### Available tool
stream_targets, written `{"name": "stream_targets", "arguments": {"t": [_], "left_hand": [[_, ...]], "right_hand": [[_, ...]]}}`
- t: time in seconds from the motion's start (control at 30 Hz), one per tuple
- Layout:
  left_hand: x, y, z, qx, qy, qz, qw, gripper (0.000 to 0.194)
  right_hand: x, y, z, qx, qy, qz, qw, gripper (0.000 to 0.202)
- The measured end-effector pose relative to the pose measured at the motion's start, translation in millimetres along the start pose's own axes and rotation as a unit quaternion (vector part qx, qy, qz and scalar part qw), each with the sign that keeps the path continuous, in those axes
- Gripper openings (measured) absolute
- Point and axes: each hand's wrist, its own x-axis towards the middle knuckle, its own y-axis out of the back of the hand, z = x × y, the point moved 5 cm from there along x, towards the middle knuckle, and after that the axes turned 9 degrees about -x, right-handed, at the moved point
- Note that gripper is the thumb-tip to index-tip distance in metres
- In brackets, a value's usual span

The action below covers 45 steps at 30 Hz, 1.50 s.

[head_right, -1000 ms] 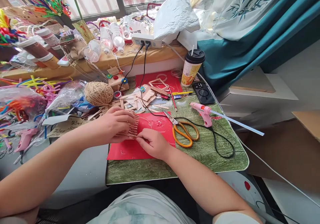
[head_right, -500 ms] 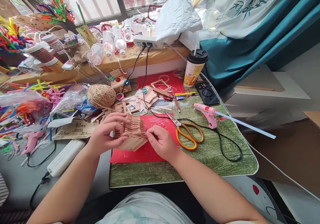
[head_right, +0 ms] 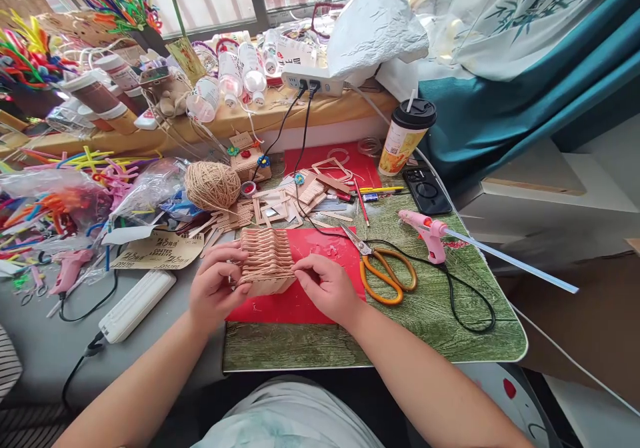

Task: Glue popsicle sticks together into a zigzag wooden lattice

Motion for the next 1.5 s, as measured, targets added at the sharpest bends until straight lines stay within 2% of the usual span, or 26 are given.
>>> {"name": "stream_targets", "arguments": {"t": [0.1,0.3,0.43,0.63,0.8,0.97,1.17,1.5], "left_hand": [[4,-8.0,-4,-0.006,0.001,0.014,1.000,0.031],[5,-20.8,-6,-0.003,-0.016,-0.016,1.000,0.031],[0,-19.5,-3,-0.006,-0.050,0.013,0.999,0.026],[-8,-19.2,-6,0.017,-0.034,0.021,0.999,0.030],[-11,-13.1,-5,0.010,-0.071,0.034,0.997,0.020],[-13,-6.0,-10,-0.002,-0.096,0.030,0.995,0.020],[-17,-4.3,-13,-0.004,-0.092,0.024,0.995,0.020],[-17,-5.4,-13,-0.012,-0.084,0.028,0.996,0.020]], "right_hand": [[0,4,4,0.033,-0.016,0.029,0.999,0.022],[-1,17,-2,0.027,0.010,0.084,0.996,0.017],[0,14,0,0.011,-0.003,0.045,0.999,0.016],[4,9,2,-0.033,0.003,0.005,0.999,0.012],[5,9,1,-0.045,0.039,-0.008,0.998,0.009],[5,4,-3,-0.043,0.075,-0.041,0.995,0.010],[4,8,-8,-0.045,0.083,-0.001,0.995,0.010],[3,7,-7,-0.055,0.079,-0.010,0.995,0.010]]}}
